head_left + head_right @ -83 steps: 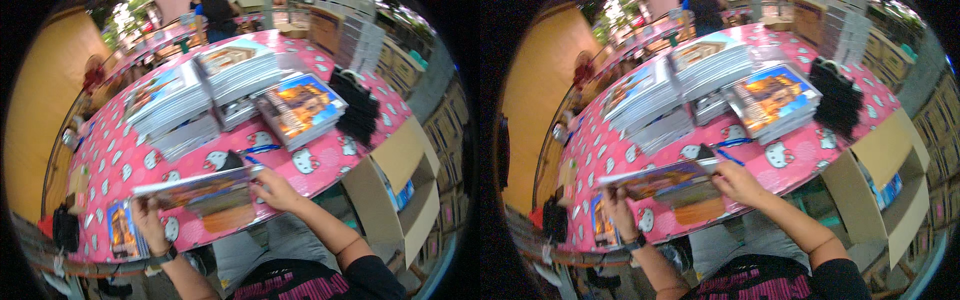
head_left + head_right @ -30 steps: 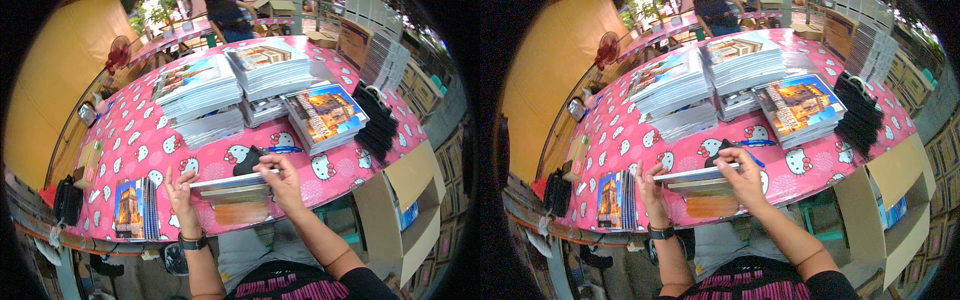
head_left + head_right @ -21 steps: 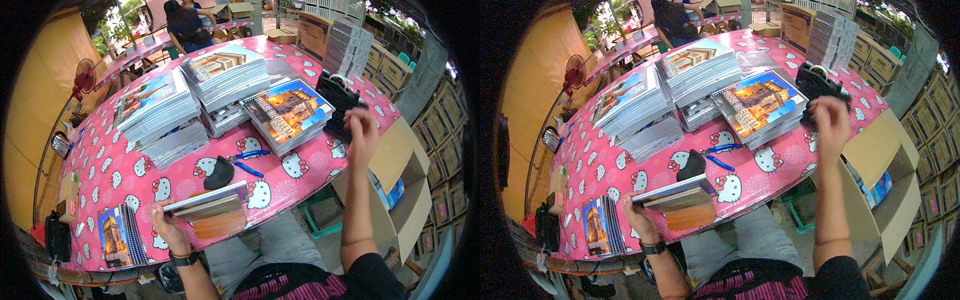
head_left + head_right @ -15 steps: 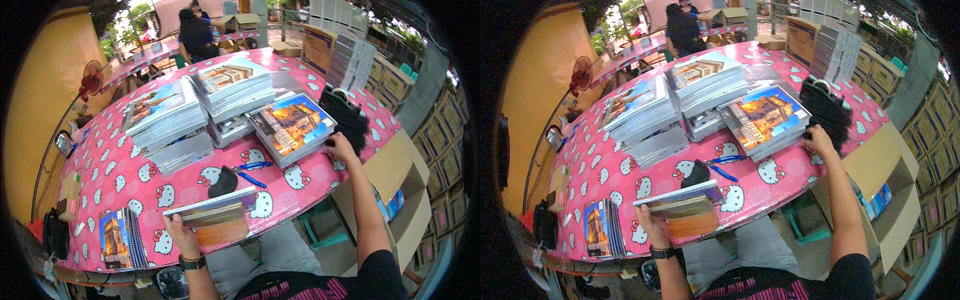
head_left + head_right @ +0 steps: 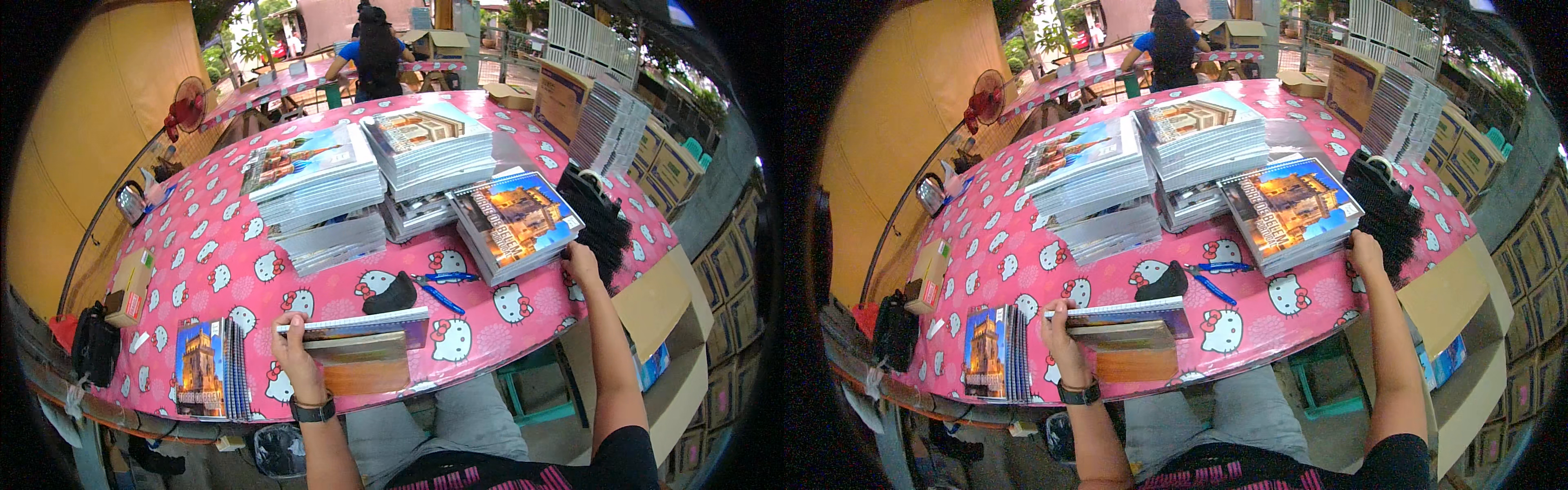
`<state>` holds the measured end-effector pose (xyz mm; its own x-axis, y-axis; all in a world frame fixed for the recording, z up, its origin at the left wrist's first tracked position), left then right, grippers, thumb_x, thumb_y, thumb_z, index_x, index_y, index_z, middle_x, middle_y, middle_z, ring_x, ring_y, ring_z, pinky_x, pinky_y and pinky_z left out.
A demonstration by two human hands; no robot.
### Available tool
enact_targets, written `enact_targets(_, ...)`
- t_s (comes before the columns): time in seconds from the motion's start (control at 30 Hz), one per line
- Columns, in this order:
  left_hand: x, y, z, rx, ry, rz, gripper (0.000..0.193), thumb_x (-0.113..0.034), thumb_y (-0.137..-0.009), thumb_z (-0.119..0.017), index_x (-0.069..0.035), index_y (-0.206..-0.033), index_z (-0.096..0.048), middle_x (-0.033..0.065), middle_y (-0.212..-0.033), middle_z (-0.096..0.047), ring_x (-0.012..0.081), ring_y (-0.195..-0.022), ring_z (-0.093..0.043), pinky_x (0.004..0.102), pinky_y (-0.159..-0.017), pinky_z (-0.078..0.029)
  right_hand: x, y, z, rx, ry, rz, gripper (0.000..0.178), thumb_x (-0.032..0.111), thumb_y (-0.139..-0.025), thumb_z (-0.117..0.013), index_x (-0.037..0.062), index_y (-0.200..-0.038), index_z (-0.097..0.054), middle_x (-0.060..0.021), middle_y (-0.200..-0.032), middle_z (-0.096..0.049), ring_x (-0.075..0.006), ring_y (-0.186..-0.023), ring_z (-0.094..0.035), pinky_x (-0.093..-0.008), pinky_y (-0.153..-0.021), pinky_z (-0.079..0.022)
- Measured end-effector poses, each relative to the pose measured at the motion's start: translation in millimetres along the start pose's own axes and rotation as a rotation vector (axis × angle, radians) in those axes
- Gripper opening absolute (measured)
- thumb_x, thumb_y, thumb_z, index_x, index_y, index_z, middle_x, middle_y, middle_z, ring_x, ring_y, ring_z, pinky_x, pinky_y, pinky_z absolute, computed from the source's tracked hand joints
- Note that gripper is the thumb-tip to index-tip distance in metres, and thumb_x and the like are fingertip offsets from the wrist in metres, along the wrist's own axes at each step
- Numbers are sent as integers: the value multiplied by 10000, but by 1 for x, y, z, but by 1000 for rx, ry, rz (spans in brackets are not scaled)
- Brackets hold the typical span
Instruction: The person attaches a plastic spiral binding to several notebooks one at a time by hand.
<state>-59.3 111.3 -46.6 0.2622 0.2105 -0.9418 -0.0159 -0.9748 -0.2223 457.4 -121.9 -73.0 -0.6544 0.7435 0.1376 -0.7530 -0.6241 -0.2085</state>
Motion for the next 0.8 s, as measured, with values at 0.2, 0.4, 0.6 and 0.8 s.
enact_targets(0.2, -1, -3, -2, 36, 3, -15, 143, -186, -883, -514, -46, -859, -531, 58, -809, -574, 125, -750, -514, 267, -704, -409, -12, -24, 43, -260, -68, 46, 171, 151, -722, -622, 16, -822, -594, -189, -862, -617, -376, -873, -578, -470, -739, -455)
enact_targets(0.4, 9, -12, -7, -87, 15, -142, 212, -219, -894, -502, -65, -750, -484, 9, -645, -479, 93, -562, -474, 247, -542, -405, -17, -33, 65, -186, -113, 32, 176, 147, -805, -582, 49, -944, -631, -210, -907, -633, -379, -895, -601, -451, -788, -470)
enact_targets(0.6, 0, -28, 14, -28, -37, -149, 245, -255, -892, -481, -53, -756, -509, 43, -648, -506, 120, -565, -490, 247, -531, -396, -4, 11, 168, -1092, -319, 247, 318, 76, -893, -404, 17, -1194, -491, -170, -1009, -562, -304, -954, -539, -387, -864, -410)
enact_targets(0.8, -41, -17, 18, -237, -627, -561, 439, -251, -885, -465, 8, -1239, -478, 164, -1211, -499, 268, -1198, -405, 406, -1033, -252, 175, 141, 131, 45, -1070, 583, 309, 238, -930, -446, 31, -1125, -565, -71, -855, -519, -147, -797, -497, -282, -683, -413)
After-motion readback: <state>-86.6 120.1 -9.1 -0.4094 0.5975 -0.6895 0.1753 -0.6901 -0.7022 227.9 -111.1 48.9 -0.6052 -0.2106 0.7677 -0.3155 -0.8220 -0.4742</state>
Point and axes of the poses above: each hand's wrist, its own y-axis away from the middle knuckle, its own z-axis out of the back of the hand, x = y × z, the point moved 4 cm from there along -y, towards the middle knuckle
